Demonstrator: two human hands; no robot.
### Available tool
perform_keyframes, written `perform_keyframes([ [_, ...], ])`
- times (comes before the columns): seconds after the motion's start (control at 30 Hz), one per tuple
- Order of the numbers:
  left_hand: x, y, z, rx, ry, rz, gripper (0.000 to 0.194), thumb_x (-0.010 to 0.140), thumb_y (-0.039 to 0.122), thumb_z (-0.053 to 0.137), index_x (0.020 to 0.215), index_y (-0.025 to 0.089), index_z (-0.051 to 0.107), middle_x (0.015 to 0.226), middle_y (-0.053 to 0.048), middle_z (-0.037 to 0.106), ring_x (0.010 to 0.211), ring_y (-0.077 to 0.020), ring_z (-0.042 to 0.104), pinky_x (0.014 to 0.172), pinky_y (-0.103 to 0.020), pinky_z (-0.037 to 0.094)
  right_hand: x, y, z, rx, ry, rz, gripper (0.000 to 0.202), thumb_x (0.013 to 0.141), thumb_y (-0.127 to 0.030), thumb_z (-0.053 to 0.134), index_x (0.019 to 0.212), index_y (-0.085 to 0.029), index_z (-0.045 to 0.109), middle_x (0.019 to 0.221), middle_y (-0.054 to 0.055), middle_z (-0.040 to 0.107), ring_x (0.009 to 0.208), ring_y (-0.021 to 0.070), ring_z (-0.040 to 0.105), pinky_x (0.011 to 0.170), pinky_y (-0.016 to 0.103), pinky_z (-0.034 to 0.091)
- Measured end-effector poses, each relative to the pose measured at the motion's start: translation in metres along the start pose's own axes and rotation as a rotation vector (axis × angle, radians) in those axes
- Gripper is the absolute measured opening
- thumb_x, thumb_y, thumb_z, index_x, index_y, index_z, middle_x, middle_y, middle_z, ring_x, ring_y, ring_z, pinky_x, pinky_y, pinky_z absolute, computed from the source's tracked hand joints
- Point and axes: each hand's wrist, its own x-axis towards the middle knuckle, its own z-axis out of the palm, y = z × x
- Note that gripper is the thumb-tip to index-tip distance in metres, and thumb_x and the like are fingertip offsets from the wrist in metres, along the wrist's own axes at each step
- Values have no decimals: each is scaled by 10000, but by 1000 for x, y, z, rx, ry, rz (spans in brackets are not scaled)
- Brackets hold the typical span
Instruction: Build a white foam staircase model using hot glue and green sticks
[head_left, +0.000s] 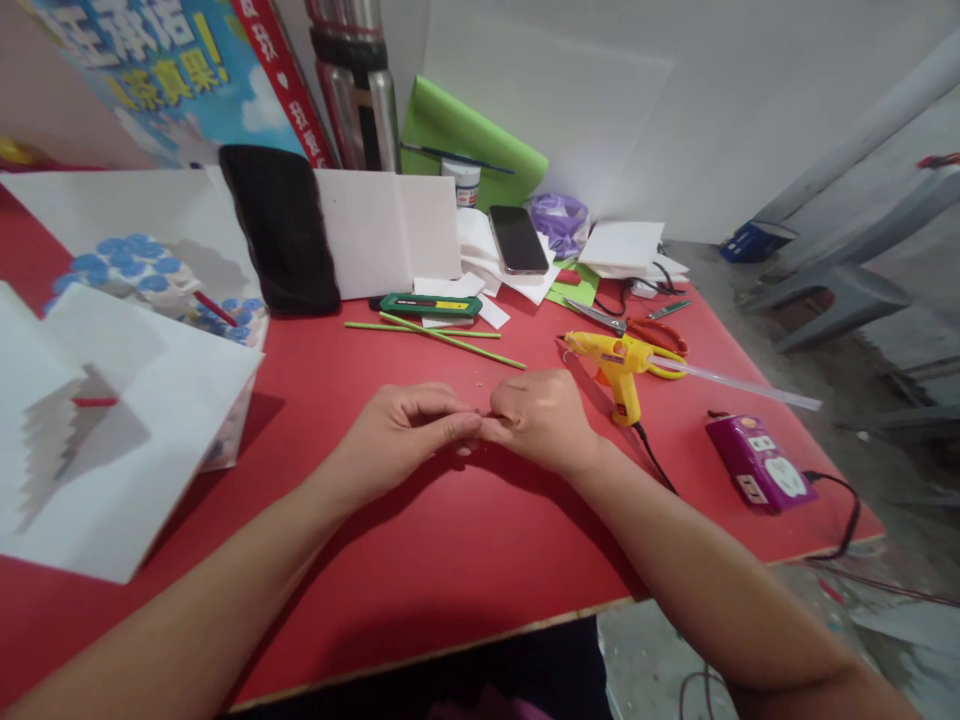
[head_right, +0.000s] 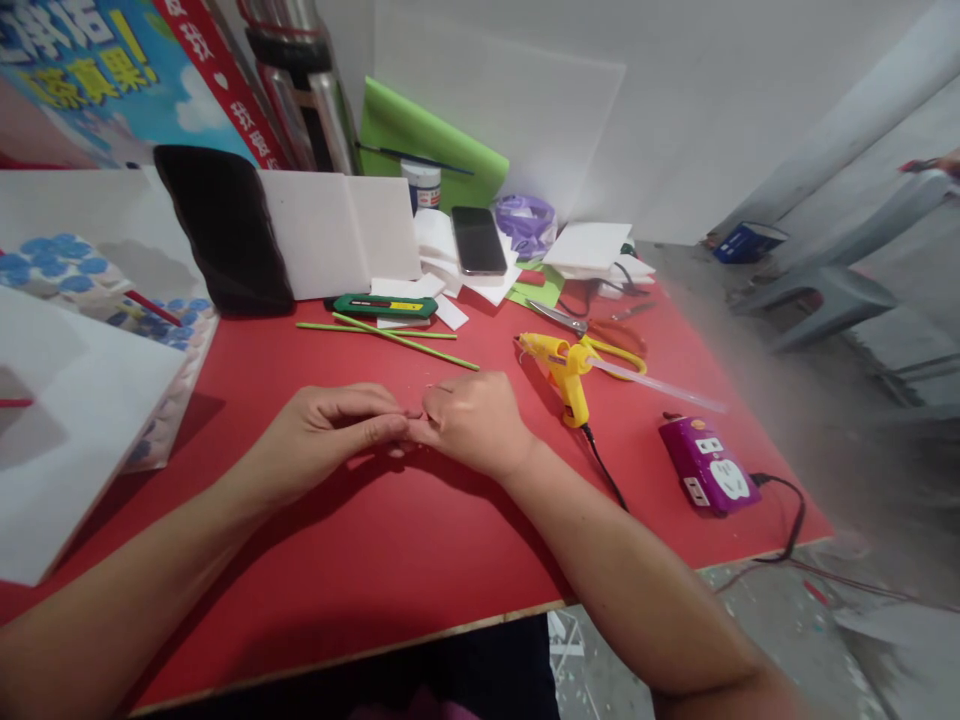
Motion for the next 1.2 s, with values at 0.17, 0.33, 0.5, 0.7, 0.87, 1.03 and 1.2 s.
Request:
perform_keyframes([
  [0.17, -1, 1, 3, 221, 144, 119, 202, 899, 244, 726, 734, 210, 837, 749, -55, 745, 705, -170, 658, 666, -248, 501, 2, -6, 4, 176, -71, 124, 740, 1035, -662, 445, 474, -182, 506, 457, -12, 469, 459, 92, 323, 500, 289, 192],
  [0.33, -1, 2, -1, 83, 367, 40, 109, 803, 222, 830, 695, 210, 819, 699, -36, 734, 666, -176, 674, 628, -250, 524, 5, 1, -10, 391, -41, 220, 594, 1036, -512, 580, 543, -183, 541, 517, -19, 538, 494, 97, 429, 539, 267, 314],
  [0.5, 1, -4, -3, -14, 336, 38, 44, 791, 186, 840, 819, 217, 854, 856, -50, 803, 785, -203, 750, 739, -285, 624, 5, 17, -16, 527, -14, 242, 295, 1061, -283, 542, 850, -180, 720, 796, 43, 739, 726, 158, 671, 708, 285, 498],
  [0.7, -1, -8, 3, -16, 208, 70, 190, 906, 207, 734, 1051, 213, 856, 1168, -80, 815, 1093, -260, 764, 1005, -373, 610, 1, 22, 0, 718, -8, 270, 287, 1054, -196, 496, 1198, -222, 742, 1125, 99, 795, 1050, 207, 750, 954, 395, 575],
  [0.87, 1, -5, -1, -216, 275, 61, 356, 925, 282, 736, 1271, 199, 753, 1246, -113, 786, 1169, -293, 748, 1025, -430, 596, 1, 19, 6, 807, -77, 336, 350, 1081, -310, 494, 1380, -245, 663, 1410, 137, 694, 1306, 247, 650, 1128, 481, 498],
  [1.03, 7, -12, -9, -307, 330, 144, 454, 841, 153, 745, 1282, 256, 713, 1534, -80, 612, 1356, -314, 638, 1085, -404, 545, 3, 13, 6, 947, -159, 381, 443, 1097, -477, 466, 1458, -256, 597, 1454, 141, 650, 1295, 242, 659, 1108, 452, 528],
  [1.2, 18, -24, -18, -502, 443, 167, 301, 850, 226, 744, 1151, 244, 750, 1503, -88, 633, 1417, -316, 579, 1175, -459, 460, 4, 11, 4, 878, -85, 386, 463, 1104, -503, 418, 1409, -232, 637, 1449, 144, 649, 1329, 253, 630, 1136, 474, 503],
])
